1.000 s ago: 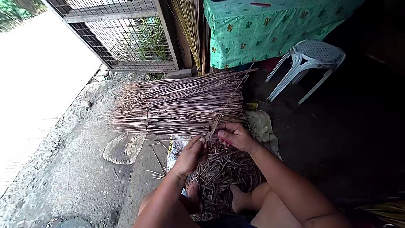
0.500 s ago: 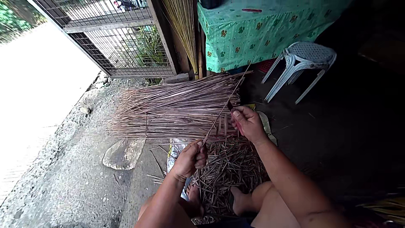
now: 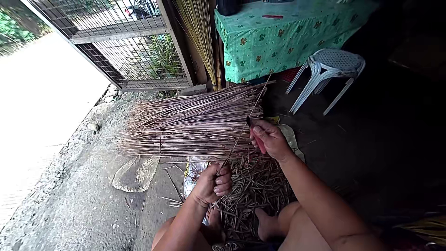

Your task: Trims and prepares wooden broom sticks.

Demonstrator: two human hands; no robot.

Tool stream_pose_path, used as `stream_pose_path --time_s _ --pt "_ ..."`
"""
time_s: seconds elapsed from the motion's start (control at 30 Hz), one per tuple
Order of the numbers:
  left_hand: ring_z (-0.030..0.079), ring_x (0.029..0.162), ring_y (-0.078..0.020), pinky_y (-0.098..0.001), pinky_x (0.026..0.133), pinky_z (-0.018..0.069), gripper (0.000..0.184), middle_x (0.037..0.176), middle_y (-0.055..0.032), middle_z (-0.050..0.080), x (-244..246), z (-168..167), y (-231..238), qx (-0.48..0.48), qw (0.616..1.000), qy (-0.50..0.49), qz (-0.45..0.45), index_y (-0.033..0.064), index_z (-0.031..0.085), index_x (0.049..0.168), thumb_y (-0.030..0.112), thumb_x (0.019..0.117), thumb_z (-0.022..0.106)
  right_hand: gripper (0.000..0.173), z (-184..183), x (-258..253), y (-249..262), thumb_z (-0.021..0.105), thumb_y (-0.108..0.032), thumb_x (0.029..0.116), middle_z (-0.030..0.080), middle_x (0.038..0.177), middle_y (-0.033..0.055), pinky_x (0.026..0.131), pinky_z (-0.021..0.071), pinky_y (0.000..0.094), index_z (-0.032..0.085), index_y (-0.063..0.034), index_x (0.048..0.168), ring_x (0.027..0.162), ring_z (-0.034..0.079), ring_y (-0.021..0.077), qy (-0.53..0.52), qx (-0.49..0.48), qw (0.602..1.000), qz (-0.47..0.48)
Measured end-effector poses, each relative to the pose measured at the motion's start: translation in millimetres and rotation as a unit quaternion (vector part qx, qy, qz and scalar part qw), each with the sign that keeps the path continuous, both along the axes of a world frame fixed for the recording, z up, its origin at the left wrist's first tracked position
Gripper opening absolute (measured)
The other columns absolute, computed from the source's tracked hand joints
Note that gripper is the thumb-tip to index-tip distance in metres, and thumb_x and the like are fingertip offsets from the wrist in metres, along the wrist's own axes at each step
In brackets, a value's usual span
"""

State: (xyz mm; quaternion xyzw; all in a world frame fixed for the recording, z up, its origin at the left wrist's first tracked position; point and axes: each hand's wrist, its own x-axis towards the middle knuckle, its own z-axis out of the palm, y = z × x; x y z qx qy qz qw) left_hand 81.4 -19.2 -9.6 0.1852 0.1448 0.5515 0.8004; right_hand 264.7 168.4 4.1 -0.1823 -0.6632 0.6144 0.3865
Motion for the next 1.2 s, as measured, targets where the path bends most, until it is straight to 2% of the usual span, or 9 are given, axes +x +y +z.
stream_pose_path --time_s 0.2,0.4,0.53,0.63,0.73,0.8,0.87,1.03,1.2 --pt "0.04 0.047 -0.0019 -0.0176 0.043 0.0341 0.034 0.063 0.0079 0.045 2 -5 4 0.082 0.93 0.333 0.131 0.0157 0.052 0.089 0.034 0.1106 0.034 0.025 14 0 -19 0.055 -0.021 0.1058 0.068 0.078 -0.002 0.056 0.0529 0.0199 0.07 -0.0024 0.114 0.061 0.061 0.004 -0.132 0.013 0.981 0.141" --pt "0.041 0.047 -0.0043 -0.0209 0.044 0.0379 0.036 0.061 0.0065 0.045 -1 -10 -4 0.092 0.879 0.443 0.151 0.0155 0.055 0.092 0.041 0.1101 0.037 0.027 21 5 3 0.052 -0.017 0.107 0.068 0.08 0.0056 0.057 0.0551 0.026 0.068 0.0 0.121 0.061 0.062 0.0108 -0.132 -0.03 0.99 -0.051" --pt "0.057 0.051 -0.0082 -0.0253 0.05 0.0532 0.042 0.063 0.0038 0.059 2 -18 2 0.135 0.85 0.491 0.135 0.0172 0.062 0.089 0.05 0.1076 0.042 0.029 19 19 13 0.046 -0.02 0.1084 0.066 0.08 0.0055 0.055 0.0542 0.027 0.059 -0.0031 0.129 0.061 0.062 0.0114 -0.015 -0.099 0.995 -0.01" --pt "0.069 0.072 -0.0122 -0.0318 0.068 0.0616 0.036 0.084 -0.0008 0.07 9 -26 8 0.169 0.794 0.572 0.12 0.0082 0.061 0.106 0.037 0.1096 0.041 0.028 20 7 -5 0.048 -0.017 0.1068 0.065 0.079 0.0053 0.052 0.0512 0.0264 0.059 0.0017 0.125 0.058 0.059 0.0105 -0.017 -0.071 0.995 0.075" --pt "0.066 0.087 -0.0068 -0.0276 0.082 0.0575 0.037 0.099 -0.0019 0.069 12 -38 14 0.204 0.695 0.666 0.18 0.004 0.067 0.109 0.031 0.109 0.042 0.03 26 -8 -33 0.051 -0.014 0.1057 0.069 0.093 0.0148 0.062 0.0544 0.0358 0.063 0.003 0.128 0.068 0.062 0.0181 -0.126 0.013 0.984 0.127" --pt "0.061 0.075 0.002 -0.0203 0.073 0.0536 0.033 0.085 0.0048 0.067 13 -40 16 0.191 0.671 0.675 0.241 0.005 0.07 0.102 0.028 0.1066 0.048 0.034 26 -13 -47 0.056 -0.011 0.1036 0.072 0.103 0.0176 0.076 0.057 0.04 0.063 0.0005 0.135 0.08 0.068 0.0215 -0.142 0.071 0.975 0.157" --pt "0.059 0.06 0.0025 -0.0205 0.062 0.0545 0.026 0.068 0.0113 0.06 11 -37 17 0.147 0.694 0.637 0.303 0.0073 0.064 0.093 0.021 0.1062 0.047 0.038 26 -14 -50 0.059 -0.008 0.1014 0.072 0.1 0.0186 0.08 0.0573 0.0402 0.061 0.0023 0.138 0.08 0.068 0.0219 -0.116 0.092 0.979 0.141" --pt "0.073 0.076 -0.0099 -0.0295 0.073 0.0629 0.029 0.085 0.0066 0.074 3 -17 23 0.04 0.789 0.429 0.439 0.0073 0.065 0.114 0.017 0.1096 0.038 0.052 15 -13 -35 0.058 -0.022 0.1058 0.068 0.087 0.0153 0.057 0.0535 0.0321 0.044 -0.0019 0.151 0.062 0.062 0.0174 -0.163 -0.144 0.976 -0.009" --pt "0.075 0.086 -0.0118 -0.0288 0.077 0.0631 0.034 0.093 0.0017 0.078 8 -14 19 -0.004 0.855 0.33 0.4 0.0074 0.066 0.118 0.015 0.11 0.033 0.029 -18 -29 -48 0.05 -0.025 0.1085 0.066 0.081 0.0063 0.052 0.0517 0.0259 0.06 -0.0022 0.124 0.059 0.061 0.0115 -0.045 -0.341 0.935 0.09"
